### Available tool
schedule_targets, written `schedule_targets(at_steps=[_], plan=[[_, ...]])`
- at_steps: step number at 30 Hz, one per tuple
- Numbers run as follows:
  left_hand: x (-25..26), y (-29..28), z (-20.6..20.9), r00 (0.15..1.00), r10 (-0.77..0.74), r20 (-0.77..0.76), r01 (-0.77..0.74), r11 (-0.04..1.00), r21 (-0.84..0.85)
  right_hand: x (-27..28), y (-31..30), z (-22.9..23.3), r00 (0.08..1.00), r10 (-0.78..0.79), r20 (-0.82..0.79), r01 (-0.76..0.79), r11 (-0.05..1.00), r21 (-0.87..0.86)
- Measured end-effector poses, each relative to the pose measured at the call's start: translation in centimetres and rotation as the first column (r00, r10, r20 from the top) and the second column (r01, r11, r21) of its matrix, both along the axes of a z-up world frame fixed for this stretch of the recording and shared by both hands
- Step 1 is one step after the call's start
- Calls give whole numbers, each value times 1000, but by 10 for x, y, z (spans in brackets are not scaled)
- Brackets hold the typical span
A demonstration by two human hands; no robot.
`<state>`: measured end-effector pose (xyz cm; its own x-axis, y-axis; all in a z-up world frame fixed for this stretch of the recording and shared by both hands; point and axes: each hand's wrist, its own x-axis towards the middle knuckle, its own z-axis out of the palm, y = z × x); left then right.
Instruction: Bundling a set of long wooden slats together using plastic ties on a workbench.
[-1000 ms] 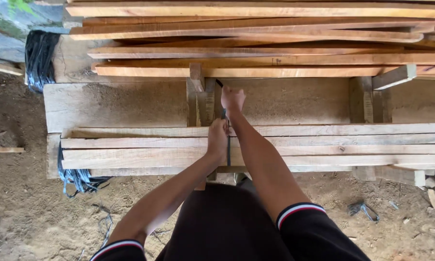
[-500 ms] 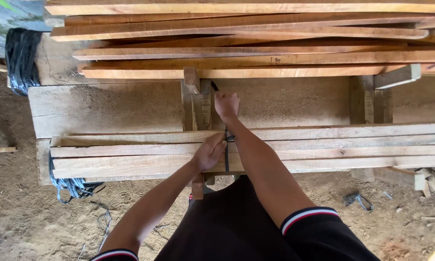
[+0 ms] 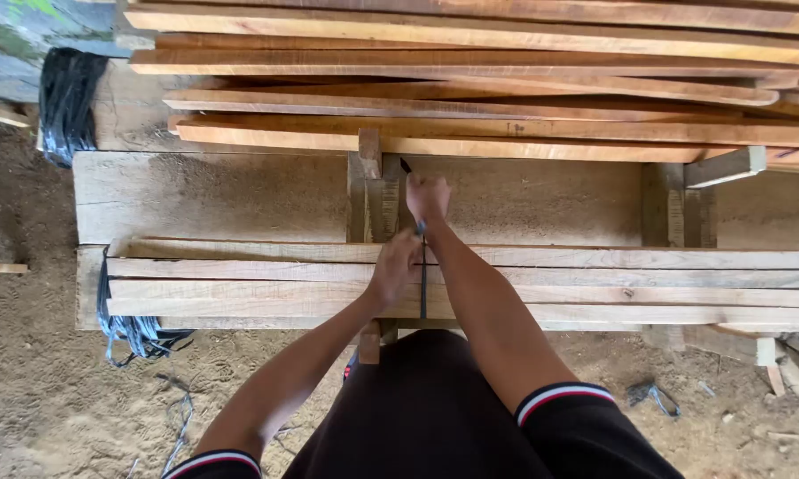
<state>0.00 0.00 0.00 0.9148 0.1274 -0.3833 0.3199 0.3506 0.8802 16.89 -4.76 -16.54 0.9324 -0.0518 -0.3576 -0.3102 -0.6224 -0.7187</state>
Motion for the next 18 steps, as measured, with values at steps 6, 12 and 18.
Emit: schedule_targets(at_steps=[6,12,18], plan=[[10,-42,-10,960,255,-115,-257,966,-5,-9,1,22,973,-168,161,143,978,155],[1,-25,-7,996,93,14,-93,996,-16,-13,-3,63,990,-125,60,113,979,171],[-9,10,2,951,-220,218,187,969,159,-21,0,68,999,-33,38,25,981,192]])
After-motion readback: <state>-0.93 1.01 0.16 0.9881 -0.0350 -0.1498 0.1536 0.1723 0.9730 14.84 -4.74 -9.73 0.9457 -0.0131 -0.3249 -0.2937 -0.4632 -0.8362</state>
